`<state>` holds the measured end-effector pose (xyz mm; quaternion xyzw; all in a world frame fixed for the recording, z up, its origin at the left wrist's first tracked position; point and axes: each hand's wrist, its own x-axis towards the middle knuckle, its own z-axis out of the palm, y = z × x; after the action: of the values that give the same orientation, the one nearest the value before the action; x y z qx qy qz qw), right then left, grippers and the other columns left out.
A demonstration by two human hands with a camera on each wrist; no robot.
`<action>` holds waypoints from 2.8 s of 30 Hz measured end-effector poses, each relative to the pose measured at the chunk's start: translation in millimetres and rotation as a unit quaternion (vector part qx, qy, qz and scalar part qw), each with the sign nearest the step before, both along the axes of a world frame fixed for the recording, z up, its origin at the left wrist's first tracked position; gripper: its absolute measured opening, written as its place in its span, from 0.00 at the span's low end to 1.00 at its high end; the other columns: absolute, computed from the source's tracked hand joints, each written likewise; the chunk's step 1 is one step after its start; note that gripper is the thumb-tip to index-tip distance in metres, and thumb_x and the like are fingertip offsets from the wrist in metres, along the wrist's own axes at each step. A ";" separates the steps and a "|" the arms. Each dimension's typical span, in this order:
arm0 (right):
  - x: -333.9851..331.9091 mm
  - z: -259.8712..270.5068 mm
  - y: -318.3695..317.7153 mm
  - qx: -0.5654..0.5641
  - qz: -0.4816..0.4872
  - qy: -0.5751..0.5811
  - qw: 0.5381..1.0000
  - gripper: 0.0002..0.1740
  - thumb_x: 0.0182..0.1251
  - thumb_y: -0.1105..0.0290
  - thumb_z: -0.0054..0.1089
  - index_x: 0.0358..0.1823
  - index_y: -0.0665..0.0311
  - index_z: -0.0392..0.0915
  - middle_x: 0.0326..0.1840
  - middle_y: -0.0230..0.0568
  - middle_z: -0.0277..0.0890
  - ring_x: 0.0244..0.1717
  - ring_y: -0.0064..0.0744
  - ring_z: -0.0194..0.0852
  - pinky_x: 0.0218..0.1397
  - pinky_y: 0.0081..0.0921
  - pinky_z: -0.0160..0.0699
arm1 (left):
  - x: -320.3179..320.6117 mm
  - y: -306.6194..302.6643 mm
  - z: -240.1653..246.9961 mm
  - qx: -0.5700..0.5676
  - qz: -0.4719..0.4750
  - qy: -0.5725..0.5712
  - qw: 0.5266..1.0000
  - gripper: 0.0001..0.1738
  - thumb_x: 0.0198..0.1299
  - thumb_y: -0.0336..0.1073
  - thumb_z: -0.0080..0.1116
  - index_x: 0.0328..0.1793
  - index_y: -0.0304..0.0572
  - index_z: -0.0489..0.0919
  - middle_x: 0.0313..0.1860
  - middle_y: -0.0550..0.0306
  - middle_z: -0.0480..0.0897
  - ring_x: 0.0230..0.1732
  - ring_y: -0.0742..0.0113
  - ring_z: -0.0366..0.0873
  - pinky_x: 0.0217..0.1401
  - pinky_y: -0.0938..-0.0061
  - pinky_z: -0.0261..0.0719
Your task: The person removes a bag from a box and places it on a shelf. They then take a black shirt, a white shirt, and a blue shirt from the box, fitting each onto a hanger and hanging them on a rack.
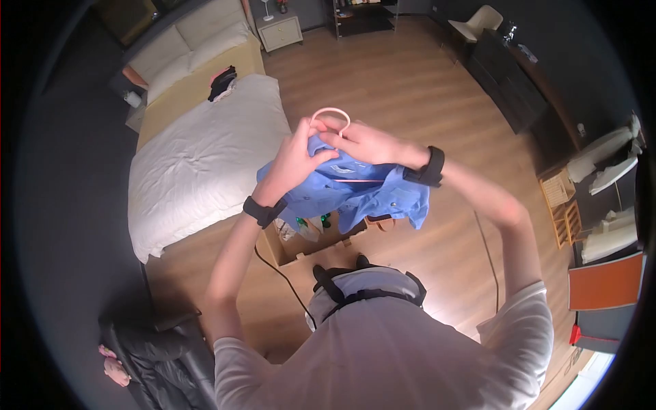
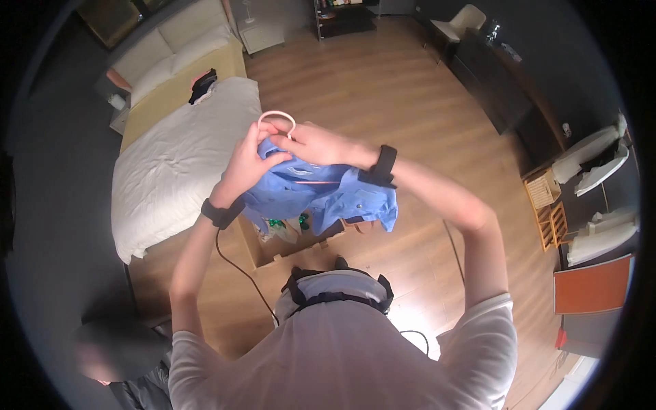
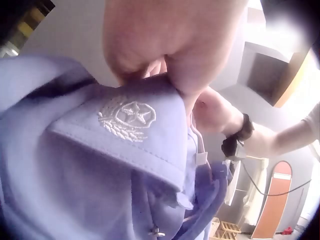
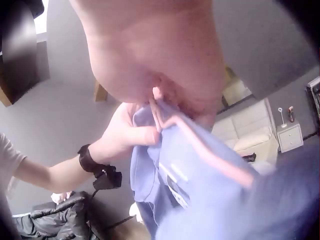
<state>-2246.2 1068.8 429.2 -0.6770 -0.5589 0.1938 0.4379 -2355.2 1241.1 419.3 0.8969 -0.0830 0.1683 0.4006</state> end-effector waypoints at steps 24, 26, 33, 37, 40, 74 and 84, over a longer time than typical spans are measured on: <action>48.7 11.8 -62.3 -0.004 -0.215 -0.116 0.970 0.22 0.80 0.56 0.45 0.42 0.66 0.82 0.21 0.43 0.75 0.25 0.36 0.76 0.33 0.32 0.74 | -11.0 -147.2 -54.8 -0.124 -0.183 0.041 0.974 0.27 0.53 0.41 0.75 0.53 0.35 0.76 0.50 0.44 0.83 0.50 0.49 0.83 0.52 0.63 0.79; 53.5 14.3 -66.0 -0.035 -0.249 -0.150 0.956 0.16 0.77 0.64 0.46 0.53 0.66 0.78 0.24 0.47 0.76 0.26 0.40 0.79 0.36 0.37 0.76 | -3.2 -146.9 -67.4 -0.128 -0.159 0.065 0.977 0.16 0.54 0.30 0.69 0.47 0.34 0.77 0.36 0.46 0.83 0.37 0.57 0.85 0.40 0.66 0.78; 58.1 9.0 -92.0 0.051 -0.143 -0.251 0.956 0.23 0.69 0.74 0.47 0.66 0.62 0.66 0.49 0.57 0.79 0.45 0.59 0.79 0.53 0.49 0.77 | 1.5 -104.9 -39.7 -0.352 -0.197 0.122 0.907 0.23 0.62 0.22 0.60 0.64 0.32 0.71 0.52 0.59 0.80 0.54 0.75 0.77 0.59 0.76 0.77; 62.8 7.8 -99.9 0.029 -0.119 -0.199 0.972 0.22 0.69 0.77 0.44 0.64 0.61 0.68 0.53 0.51 0.76 0.48 0.48 0.80 0.51 0.41 0.79 | 4.2 -66.3 -17.9 -0.434 -0.061 0.051 0.898 0.16 0.63 0.21 0.56 0.57 0.35 0.75 0.47 0.63 0.81 0.48 0.76 0.78 0.52 0.78 0.76; 85.6 14.8 -103.8 0.125 -0.111 -0.103 0.981 0.20 0.72 0.77 0.39 0.62 0.60 0.70 0.42 0.33 0.71 0.37 0.22 0.72 0.40 0.25 0.77 | 4.3 -32.5 -27.3 -0.269 -0.103 0.044 0.957 0.05 0.63 0.24 0.56 0.45 0.36 0.78 0.40 0.65 0.81 0.43 0.78 0.75 0.47 0.80 0.74; 57.5 46.4 -0.6 -0.084 -0.409 -0.278 0.865 0.10 0.66 0.76 0.45 0.37 0.67 0.78 0.32 0.54 0.79 0.39 0.55 0.81 0.44 0.42 0.79 | -26.0 62.1 -63.8 -0.283 -0.089 0.227 0.928 0.22 0.64 0.38 0.66 0.56 0.26 0.78 0.46 0.49 0.85 0.46 0.71 0.83 0.51 0.76 0.80; 80.6 50.6 -24.0 -0.177 -0.530 -0.163 0.813 0.13 0.65 0.72 0.46 0.35 0.63 0.83 0.32 0.54 0.82 0.36 0.51 0.84 0.44 0.40 0.82 | 11.2 49.4 -63.3 -0.129 -0.122 0.135 0.975 0.26 0.57 0.44 0.73 0.52 0.30 0.80 0.39 0.49 0.87 0.37 0.65 0.85 0.42 0.74 0.80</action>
<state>-2165.7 1044.8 479.8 -0.9559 -0.1329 -0.0853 0.2478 -2344.1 1290.5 356.1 0.8352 -0.1144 0.0046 0.5378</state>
